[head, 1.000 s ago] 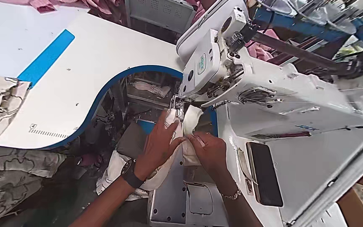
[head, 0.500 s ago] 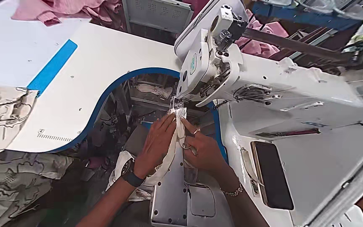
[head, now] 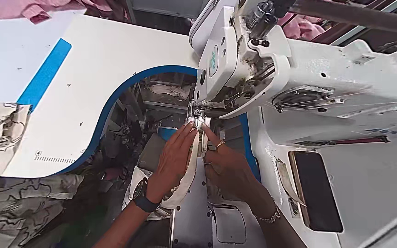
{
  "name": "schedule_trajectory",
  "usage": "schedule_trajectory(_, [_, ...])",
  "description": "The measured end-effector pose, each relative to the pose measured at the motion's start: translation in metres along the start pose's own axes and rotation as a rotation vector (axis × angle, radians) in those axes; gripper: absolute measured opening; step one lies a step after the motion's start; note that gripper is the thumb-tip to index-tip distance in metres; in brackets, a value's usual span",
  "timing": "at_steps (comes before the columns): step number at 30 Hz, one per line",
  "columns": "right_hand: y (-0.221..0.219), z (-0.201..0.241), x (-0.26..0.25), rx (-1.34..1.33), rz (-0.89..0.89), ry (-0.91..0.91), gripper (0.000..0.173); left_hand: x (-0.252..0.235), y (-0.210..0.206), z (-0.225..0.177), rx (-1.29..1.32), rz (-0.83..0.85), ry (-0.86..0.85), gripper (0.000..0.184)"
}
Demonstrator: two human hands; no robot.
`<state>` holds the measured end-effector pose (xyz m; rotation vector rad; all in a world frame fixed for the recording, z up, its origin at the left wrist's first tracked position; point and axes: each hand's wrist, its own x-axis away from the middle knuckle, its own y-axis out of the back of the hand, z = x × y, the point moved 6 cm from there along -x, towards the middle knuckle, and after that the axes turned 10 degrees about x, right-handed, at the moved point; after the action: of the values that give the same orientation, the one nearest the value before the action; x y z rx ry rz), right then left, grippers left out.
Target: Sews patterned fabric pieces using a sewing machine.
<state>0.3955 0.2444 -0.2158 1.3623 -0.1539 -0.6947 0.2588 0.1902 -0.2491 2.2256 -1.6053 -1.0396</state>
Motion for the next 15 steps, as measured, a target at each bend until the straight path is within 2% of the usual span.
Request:
schedule_trajectory(3, [0.014, -0.001, -0.002, 0.056, -0.272, -0.115, 0.017, 0.000, 0.001, -0.001, 0.033, 0.007, 0.014, 0.038])
schedule_trajectory(5, [0.018, -0.002, -0.003, 0.038, -0.321, -0.122, 0.017, -0.001, 0.001, -0.001, 0.038, 0.001, 0.009, 0.038])
schedule_trajectory(11, [0.002, -0.004, -0.004, -0.089, -0.136, -0.028, 0.014, -0.002, 0.001, -0.001, 0.053, 0.006, 0.006, 0.036])
schedule_trajectory(15, [-0.001, -0.001, -0.002, -0.054, 0.003, 0.018, 0.011, -0.002, 0.002, -0.001, 0.168, 0.002, 0.052, 0.038])
